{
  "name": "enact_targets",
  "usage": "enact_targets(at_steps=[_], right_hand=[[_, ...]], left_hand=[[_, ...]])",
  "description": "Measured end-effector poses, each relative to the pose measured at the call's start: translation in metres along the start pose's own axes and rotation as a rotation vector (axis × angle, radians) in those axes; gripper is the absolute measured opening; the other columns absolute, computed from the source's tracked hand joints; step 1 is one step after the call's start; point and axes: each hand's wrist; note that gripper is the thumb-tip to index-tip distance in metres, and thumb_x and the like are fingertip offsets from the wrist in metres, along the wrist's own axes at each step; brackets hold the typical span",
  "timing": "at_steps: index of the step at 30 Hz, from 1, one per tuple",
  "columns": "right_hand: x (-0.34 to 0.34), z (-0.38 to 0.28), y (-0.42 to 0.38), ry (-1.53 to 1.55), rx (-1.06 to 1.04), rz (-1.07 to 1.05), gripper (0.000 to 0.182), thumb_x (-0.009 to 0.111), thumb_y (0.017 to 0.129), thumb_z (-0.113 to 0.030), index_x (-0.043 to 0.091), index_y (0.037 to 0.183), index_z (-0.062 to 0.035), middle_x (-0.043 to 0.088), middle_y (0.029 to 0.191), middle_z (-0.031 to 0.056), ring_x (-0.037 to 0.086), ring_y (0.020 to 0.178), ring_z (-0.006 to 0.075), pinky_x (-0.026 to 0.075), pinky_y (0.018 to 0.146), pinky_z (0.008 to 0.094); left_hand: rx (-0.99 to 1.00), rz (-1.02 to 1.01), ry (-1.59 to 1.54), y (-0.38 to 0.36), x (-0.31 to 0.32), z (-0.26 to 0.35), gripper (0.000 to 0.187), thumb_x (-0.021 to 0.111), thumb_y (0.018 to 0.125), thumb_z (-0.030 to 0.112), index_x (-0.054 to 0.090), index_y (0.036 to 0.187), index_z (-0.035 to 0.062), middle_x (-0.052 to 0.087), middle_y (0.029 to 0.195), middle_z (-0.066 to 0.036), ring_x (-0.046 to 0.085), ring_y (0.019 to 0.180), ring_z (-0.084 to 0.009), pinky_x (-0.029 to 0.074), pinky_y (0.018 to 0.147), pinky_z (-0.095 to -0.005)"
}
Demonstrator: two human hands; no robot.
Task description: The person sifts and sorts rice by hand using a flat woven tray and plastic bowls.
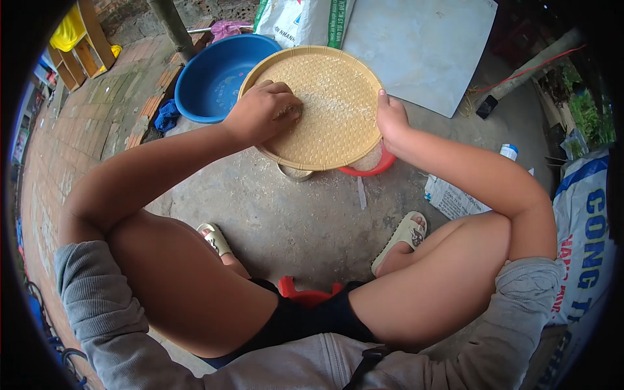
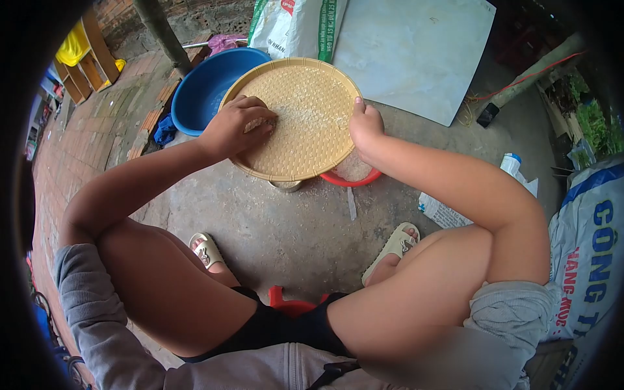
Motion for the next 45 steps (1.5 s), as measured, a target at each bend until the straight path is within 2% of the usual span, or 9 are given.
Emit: enact_targets(at_steps=[7,9,19,22,25,33,35,41,45], right_hand=[[0.008,0.002,-0.004,-0.007,0.106,0.016,0.050,0.033,0.098,-0.038,0.051,0.109,0.0071,0.059,0.106,0.0201,0.058,0.099,0.0277,0.042,0.085,0.0382],[0.010,0.003,-0.005,-0.060,0.137,0.038,0.050,0.033,0.098,-0.038,0.050,0.111,0.0068,0.058,0.109,0.0204,0.056,0.103,0.0282,0.042,0.086,0.0388],[0.013,-0.001,-0.009,-0.019,0.113,-0.005,0.050,0.033,0.098,-0.039,0.049,0.112,0.0064,0.057,0.111,0.0197,0.056,0.104,0.0280,0.042,0.087,0.0385],[0.013,-0.009,-0.017,-0.019,0.109,0.019,0.050,0.034,0.098,-0.038,0.049,0.113,0.0066,0.057,0.111,0.0200,0.056,0.104,0.0273,0.042,0.087,0.0386],[0.014,-0.019,-0.022,0.092,0.111,-0.001,0.049,0.034,0.098,-0.037,0.048,0.113,0.0072,0.057,0.111,0.0205,0.055,0.104,0.0265,0.042,0.087,0.0381],[0.011,-0.007,-0.011,0.043,0.049,0.015,0.048,0.034,0.098,-0.036,0.049,0.111,0.0072,0.058,0.109,0.0203,0.056,0.101,0.0267,0.042,0.086,0.0377],[0.010,-0.001,-0.008,0.012,0.055,0.011,0.048,0.034,0.098,-0.037,0.049,0.111,0.0071,0.058,0.108,0.0203,0.057,0.101,0.0270,0.042,0.086,0.0380],[0.013,0.003,-0.019,-0.088,0.063,0.017,0.048,0.033,0.098,-0.038,0.051,0.111,0.0052,0.059,0.106,0.0206,0.057,0.100,0.0285,0.042,0.086,0.0389],[0.008,0.008,-0.018,-0.066,0.058,-0.001,0.047,0.033,0.098,-0.037,0.051,0.112,0.0037,0.059,0.106,0.0203,0.057,0.100,0.0290,0.041,0.086,0.0386]], left_hand=[[-0.016,-0.093,-0.098,0.001,0.004,-0.001,0.018,0.062,0.082,0.011,0.066,0.097,0.0021,0.062,0.094,-0.013,0.059,0.090,-0.0281,0.047,0.082,-0.0359],[0.049,-0.107,-0.109,0.002,0.006,0.005,0.017,0.060,0.082,0.008,0.066,0.096,0.0005,0.062,0.091,-0.014,0.060,0.087,-0.0287,0.048,0.080,-0.0361],[0.076,-0.077,-0.251,0.004,0.004,0.021,0.014,0.060,0.080,0.005,0.067,0.090,0.0003,0.064,0.086,-0.014,0.062,0.083,-0.0286,0.049,0.078,-0.0361],[-0.039,0.035,-0.218,0.004,0.004,0.012,0.015,0.058,0.079,0.001,0.067,0.091,0.0010,0.064,0.089,-0.014,0.062,0.085,-0.0293,0.049,0.079,-0.0363],[-0.038,-0.057,-0.125,0.002,0.001,0.001,0.018,0.056,0.081,-0.001,0.066,0.096,0.0003,0.063,0.095,-0.014,0.061,0.090,-0.0279,0.048,0.082,-0.0359],[0.169,-0.099,-0.184,0.001,0.007,0.018,0.021,0.060,0.080,0.000,0.065,0.100,-0.0003,0.061,0.101,-0.014,0.059,0.095,-0.0274,0.047,0.086,-0.0357],[0.229,-0.114,-0.229,0.002,0.009,0.018,0.018,0.062,0.078,0.002,0.067,0.096,0.0006,0.063,0.096,-0.014,0.062,0.088,-0.0283,0.048,0.082,-0.0356],[0.132,-0.259,-0.328,0.007,0.013,0.006,0.013,0.066,0.075,0.003,0.068,0.088,0.0029,0.065,0.086,-0.011,0.063,0.078,-0.0265,0.050,0.074,-0.0343],[0.220,-0.249,-0.290,0.014,0.020,0.005,0.010,0.065,0.074,0.002,0.068,0.084,0.0031,0.065,0.084,-0.010,0.063,0.078,-0.0258,0.050,0.073,-0.0334]])
Point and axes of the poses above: each hand's wrist, its own y-axis towards the middle knuckle, its own x-axis out of the palm, z = x × y
